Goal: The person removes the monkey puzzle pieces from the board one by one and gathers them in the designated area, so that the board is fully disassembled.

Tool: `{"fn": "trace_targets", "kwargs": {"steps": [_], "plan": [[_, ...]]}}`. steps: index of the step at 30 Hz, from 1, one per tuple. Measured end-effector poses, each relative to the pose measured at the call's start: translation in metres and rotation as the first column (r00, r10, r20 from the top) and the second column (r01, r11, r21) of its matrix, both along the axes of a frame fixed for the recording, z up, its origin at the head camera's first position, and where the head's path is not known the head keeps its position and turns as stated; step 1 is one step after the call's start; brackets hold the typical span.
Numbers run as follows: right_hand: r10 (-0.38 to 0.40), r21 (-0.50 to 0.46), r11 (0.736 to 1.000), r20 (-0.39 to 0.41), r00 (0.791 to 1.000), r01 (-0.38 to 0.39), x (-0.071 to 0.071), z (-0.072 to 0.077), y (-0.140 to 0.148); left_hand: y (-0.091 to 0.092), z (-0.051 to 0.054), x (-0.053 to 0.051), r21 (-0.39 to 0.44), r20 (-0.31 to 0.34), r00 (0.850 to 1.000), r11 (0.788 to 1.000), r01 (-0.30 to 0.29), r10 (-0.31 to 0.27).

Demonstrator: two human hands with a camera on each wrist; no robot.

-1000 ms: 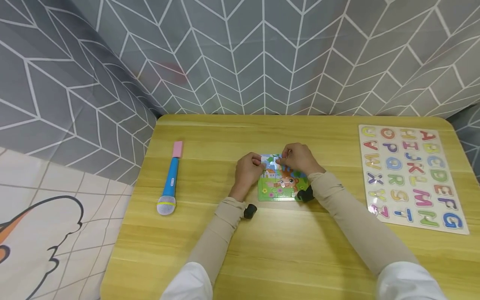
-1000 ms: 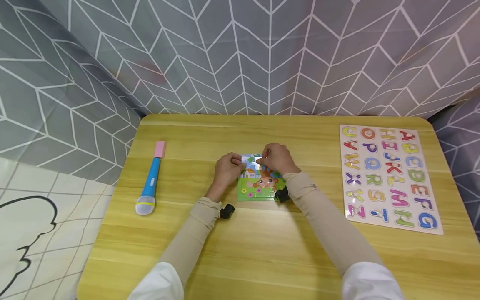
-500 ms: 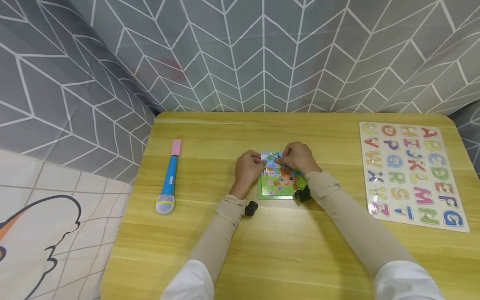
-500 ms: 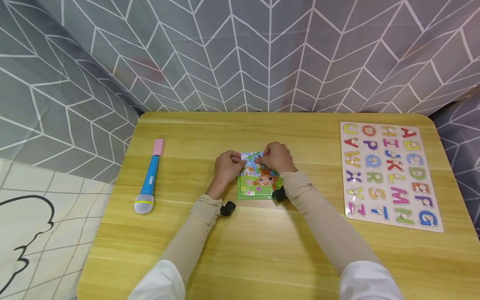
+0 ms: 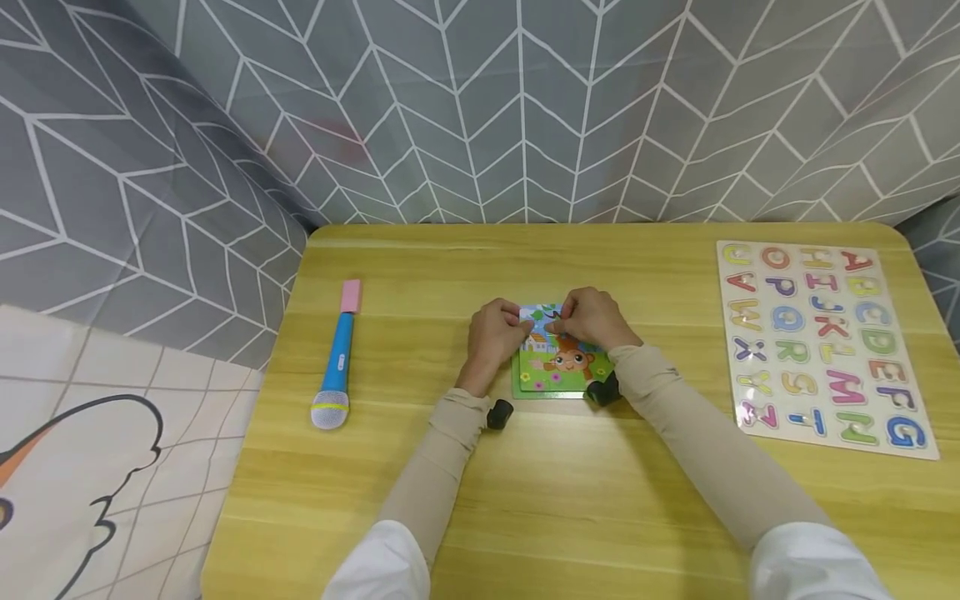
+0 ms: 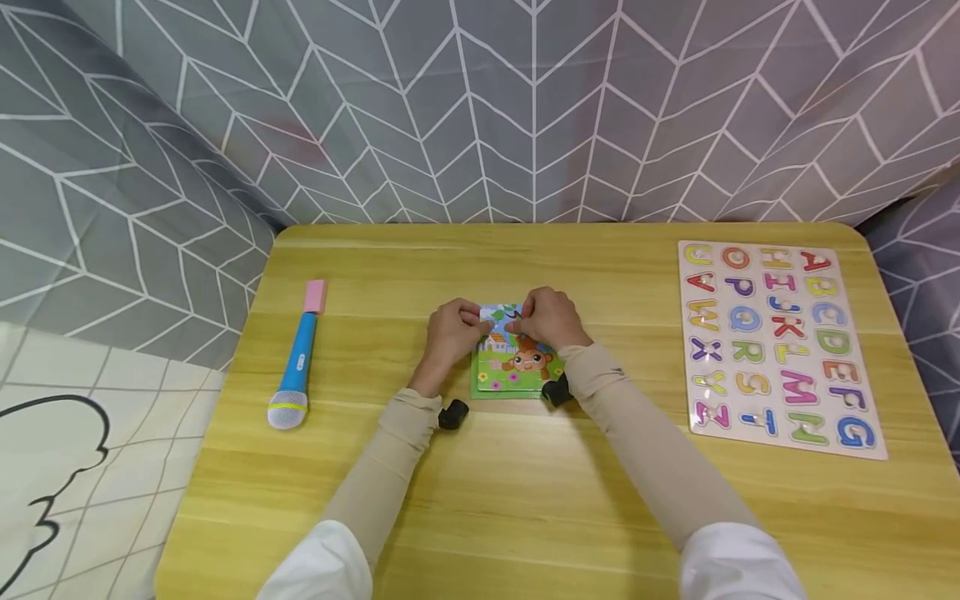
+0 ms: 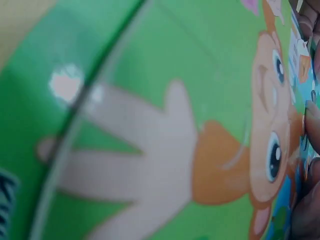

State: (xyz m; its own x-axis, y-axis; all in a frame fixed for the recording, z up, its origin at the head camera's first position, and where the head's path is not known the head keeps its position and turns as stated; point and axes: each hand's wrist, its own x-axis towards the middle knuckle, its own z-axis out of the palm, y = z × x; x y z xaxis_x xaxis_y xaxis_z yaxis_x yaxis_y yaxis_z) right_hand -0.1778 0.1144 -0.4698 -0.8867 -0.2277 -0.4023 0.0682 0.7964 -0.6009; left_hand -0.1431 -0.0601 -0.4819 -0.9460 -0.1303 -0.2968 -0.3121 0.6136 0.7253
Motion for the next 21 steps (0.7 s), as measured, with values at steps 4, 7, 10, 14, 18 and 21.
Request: {"fn": "trace_targets", "kwargs": {"steps": [4,7,10,14,18,21], "plan": [[-0.015,-0.007,1.0,0.007,1.0,0.015,0.0012,0.0014,-0.0001,0.002,0.001,-0.0007,-0.017,-0.025,1.0,1.0,0.007,-0.007],[-0.037,-0.024,0.999,0.013,0.999,0.037,0.0016,0.0011,-0.0009,0.0035,0.0016,-0.0001,-0.026,-0.049,0.999,1.0,0.008,-0.009],[-0.045,-0.038,0.998,0.02,0.999,0.046,0.002,0.0008,-0.0021,0.005,0.0021,0.001,-0.033,-0.073,0.997,0.999,0.006,-0.008],[-0.056,-0.044,0.997,0.024,0.998,0.058,0.0024,-0.0005,-0.0026,0.0067,0.0012,0.0024,-0.039,-0.108,0.994,0.999,-0.008,0.003],[-0.067,-0.042,0.997,0.016,0.998,0.068,0.0026,-0.0015,-0.0015,0.0086,-0.0005,0.0033,-0.024,-0.136,0.991,1.0,-0.02,0.016],[-0.071,-0.034,0.997,0.014,0.997,0.072,0.0028,-0.0013,-0.001,0.0093,-0.0011,0.0027,-0.001,-0.129,0.991,1.0,-0.025,0.025]]}}
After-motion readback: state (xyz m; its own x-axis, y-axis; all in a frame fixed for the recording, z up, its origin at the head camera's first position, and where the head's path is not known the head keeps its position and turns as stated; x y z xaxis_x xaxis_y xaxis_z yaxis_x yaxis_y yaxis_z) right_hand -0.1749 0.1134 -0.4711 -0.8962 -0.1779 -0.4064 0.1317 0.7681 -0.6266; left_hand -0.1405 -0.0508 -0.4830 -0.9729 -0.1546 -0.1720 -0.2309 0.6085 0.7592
